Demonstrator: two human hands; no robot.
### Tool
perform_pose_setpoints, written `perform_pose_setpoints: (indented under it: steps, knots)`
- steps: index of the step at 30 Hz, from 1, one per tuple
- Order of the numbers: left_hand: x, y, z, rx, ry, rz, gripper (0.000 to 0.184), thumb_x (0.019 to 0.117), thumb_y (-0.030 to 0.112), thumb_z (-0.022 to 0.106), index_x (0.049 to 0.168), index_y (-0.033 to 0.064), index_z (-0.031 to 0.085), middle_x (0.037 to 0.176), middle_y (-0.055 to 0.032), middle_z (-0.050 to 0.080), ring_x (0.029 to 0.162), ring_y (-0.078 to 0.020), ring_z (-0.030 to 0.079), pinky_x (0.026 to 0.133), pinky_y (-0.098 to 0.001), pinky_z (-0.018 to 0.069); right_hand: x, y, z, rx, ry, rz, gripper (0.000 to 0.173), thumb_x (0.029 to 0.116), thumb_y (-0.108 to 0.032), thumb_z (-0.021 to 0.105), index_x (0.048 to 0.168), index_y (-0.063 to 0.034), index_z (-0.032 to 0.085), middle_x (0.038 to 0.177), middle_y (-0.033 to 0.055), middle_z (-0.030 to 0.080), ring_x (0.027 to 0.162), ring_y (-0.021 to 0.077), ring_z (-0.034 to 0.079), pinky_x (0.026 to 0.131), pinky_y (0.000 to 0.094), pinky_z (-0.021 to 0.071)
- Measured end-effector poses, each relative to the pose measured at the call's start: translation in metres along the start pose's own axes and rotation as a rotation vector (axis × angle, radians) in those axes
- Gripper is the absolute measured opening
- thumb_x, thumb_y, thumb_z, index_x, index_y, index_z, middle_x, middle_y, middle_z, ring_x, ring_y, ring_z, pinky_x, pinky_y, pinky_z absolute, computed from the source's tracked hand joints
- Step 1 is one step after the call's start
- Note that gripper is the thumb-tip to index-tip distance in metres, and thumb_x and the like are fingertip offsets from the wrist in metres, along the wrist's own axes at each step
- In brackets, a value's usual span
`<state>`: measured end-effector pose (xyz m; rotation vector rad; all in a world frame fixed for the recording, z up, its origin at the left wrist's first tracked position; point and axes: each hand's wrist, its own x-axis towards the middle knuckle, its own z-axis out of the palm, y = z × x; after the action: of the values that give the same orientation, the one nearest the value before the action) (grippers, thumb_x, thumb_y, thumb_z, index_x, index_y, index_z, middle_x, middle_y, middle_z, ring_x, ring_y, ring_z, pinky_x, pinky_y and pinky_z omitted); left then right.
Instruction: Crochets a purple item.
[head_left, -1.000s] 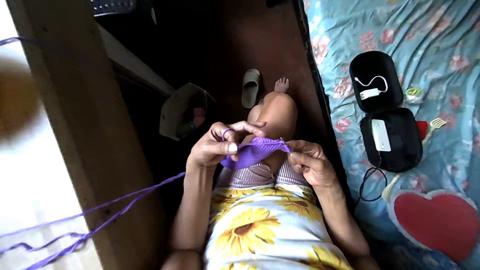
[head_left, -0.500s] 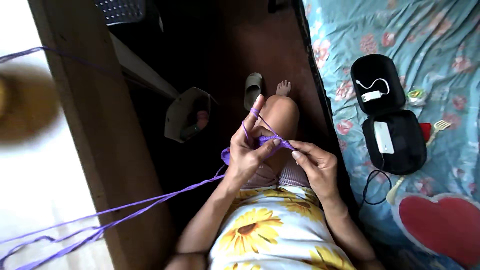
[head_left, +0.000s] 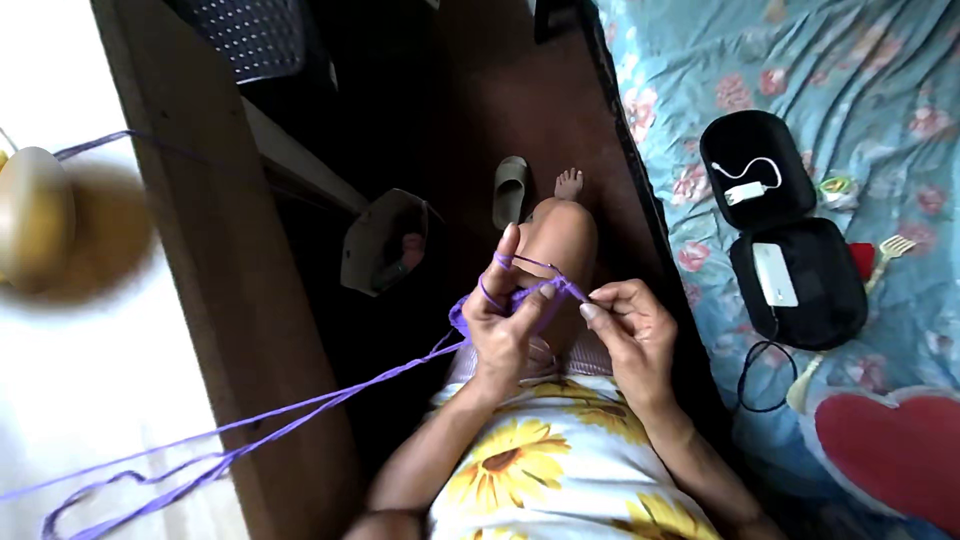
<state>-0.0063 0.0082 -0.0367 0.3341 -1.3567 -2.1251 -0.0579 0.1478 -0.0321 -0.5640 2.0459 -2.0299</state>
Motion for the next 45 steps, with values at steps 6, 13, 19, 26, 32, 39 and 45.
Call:
perform_pose_setpoints:
  steps: [6,13,19,26,32,39,45]
  knots:
    - [0.008,0.006,-0.005,-0.008,0.015,-0.077,0.061,0.0883,-0.006,0.065,0.146,0.0094,0.055,0.086,0.0015,0.073,0.07,-0.0054,0.067,0.067,-0.0235,0.0578,-0.002,0.016,0.001,-0.516,0.157,-0.442,0.01,0.0943,-0.004,0.067,0.094,0.0032,0.073,0.081,0.0098,0.067,0.075,0.0038,0.064,0.07,0.0118,0.0527]
    - [0.018,0.011,-0.016,0.003,-0.083,-0.099,0.057,0.0863,-0.008,0.063,0.141,0.0069,0.06,0.085,0.0022,0.073,0.069,-0.0043,0.065,0.066,-0.0222,0.0568,0.001,0.016,-0.003,-0.651,0.141,-0.531,0.01,0.094,-0.004,0.067,0.09,0.001,0.075,0.079,0.0116,0.068,0.073,0.0097,0.066,0.067,0.017,0.0539]
    - [0.027,0.013,-0.028,-0.15,-0.147,-0.303,0.058,0.083,-0.009,0.057,0.139,0.0054,0.062,0.078,0.0006,0.071,0.065,-0.0048,0.065,0.064,-0.0214,0.057,-0.004,0.014,-0.004,-0.558,0.093,-0.476,0.009,0.0939,-0.004,0.067,0.092,0.0021,0.074,0.081,0.0107,0.068,0.074,0.0062,0.065,0.068,0.0138,0.0527]
    - [0.025,0.012,-0.021,-0.05,-0.189,-0.257,0.061,0.0861,-0.01,0.062,0.145,0.004,0.055,0.094,-0.0017,0.074,0.078,-0.0073,0.068,0.073,-0.0236,0.0585,-0.001,0.006,-0.01,-0.103,-0.006,-0.09,0.009,0.0899,0.005,0.067,0.098,0.0027,0.072,0.089,0.0004,0.073,0.078,0.0001,0.068,0.072,0.0161,0.0586]
    - [0.022,0.016,-0.015,0.143,-0.11,-0.151,0.064,0.0856,-0.01,0.066,0.147,0.0016,0.051,0.087,-0.0003,0.073,0.071,-0.0058,0.067,0.066,-0.021,0.0572,-0.001,0.01,-0.005,-0.207,0.023,-0.149,0.009,0.0892,0.004,0.068,0.097,0.0047,0.073,0.089,0.0027,0.072,0.081,-0.0002,0.067,0.076,0.0149,0.0585]
    - [0.007,0.005,-0.004,0.117,-0.029,-0.062,0.056,0.0851,-0.01,0.064,0.14,0.0001,0.059,0.087,0.0006,0.073,0.074,-0.0058,0.067,0.07,-0.0237,0.057,0.001,0.006,0.003,-0.084,0.062,-0.086,0.013,0.0896,0.005,0.067,0.1,-0.0014,0.071,0.09,-0.0025,0.073,0.077,-0.0006,0.067,0.071,0.0162,0.0586]
    - [0.01,0.011,-0.007,0.011,0.012,-0.175,0.056,0.0864,-0.013,0.061,0.141,0.0013,0.058,0.084,-0.0007,0.072,0.068,-0.0056,0.065,0.065,-0.0222,0.0568,-0.002,0.017,0.002,-0.453,0.153,-0.356,0.009,0.0902,-0.001,0.069,0.094,0.0047,0.075,0.08,0.007,0.067,0.074,0.0004,0.063,0.068,0.0108,0.0527]
